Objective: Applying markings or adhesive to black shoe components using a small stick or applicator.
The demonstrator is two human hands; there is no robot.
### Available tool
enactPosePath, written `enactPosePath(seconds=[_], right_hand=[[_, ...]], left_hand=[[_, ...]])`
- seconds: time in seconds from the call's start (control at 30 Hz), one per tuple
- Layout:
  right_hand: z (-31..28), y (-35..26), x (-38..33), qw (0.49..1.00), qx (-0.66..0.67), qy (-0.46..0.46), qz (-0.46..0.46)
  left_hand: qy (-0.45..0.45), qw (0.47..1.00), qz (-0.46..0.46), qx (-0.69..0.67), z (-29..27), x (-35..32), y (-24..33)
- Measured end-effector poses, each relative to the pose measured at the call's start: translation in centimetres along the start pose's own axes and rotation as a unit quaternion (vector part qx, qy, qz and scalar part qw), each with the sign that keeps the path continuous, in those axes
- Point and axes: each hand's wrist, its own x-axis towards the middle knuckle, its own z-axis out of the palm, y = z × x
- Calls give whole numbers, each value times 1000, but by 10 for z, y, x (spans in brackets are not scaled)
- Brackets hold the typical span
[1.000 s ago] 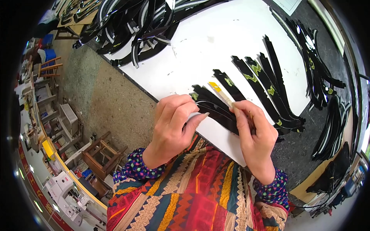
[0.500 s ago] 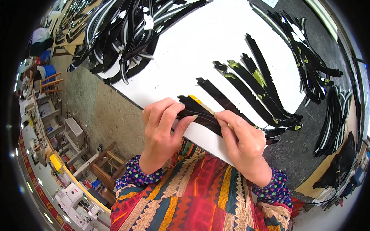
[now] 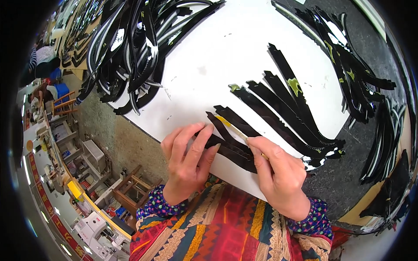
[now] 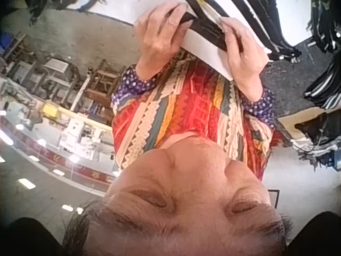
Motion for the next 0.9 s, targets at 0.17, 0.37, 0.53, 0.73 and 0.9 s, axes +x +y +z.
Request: enactPosePath(seconds=[0.17, 0.37, 0.53, 0.73, 0.9], right_hand=[[0, -1, -1, 1000, 12, -10, -4], [2, 6, -3, 997, -33, -19, -69], [-2, 9, -2, 985, -109, -25, -135], [-4, 12, -1, 978, -140, -13, -154], [-5, 10, 0, 980, -143, -8, -135]], left_hand=[[12, 1000, 21, -4, 2, -4, -5], [13, 999, 45, -5, 2, -4, -7], [3, 997, 72, -21, 1, -6, -10], [23, 994, 101, -32, 3, -8, -14], [-3, 995, 94, -17, 1, -13, -13]])
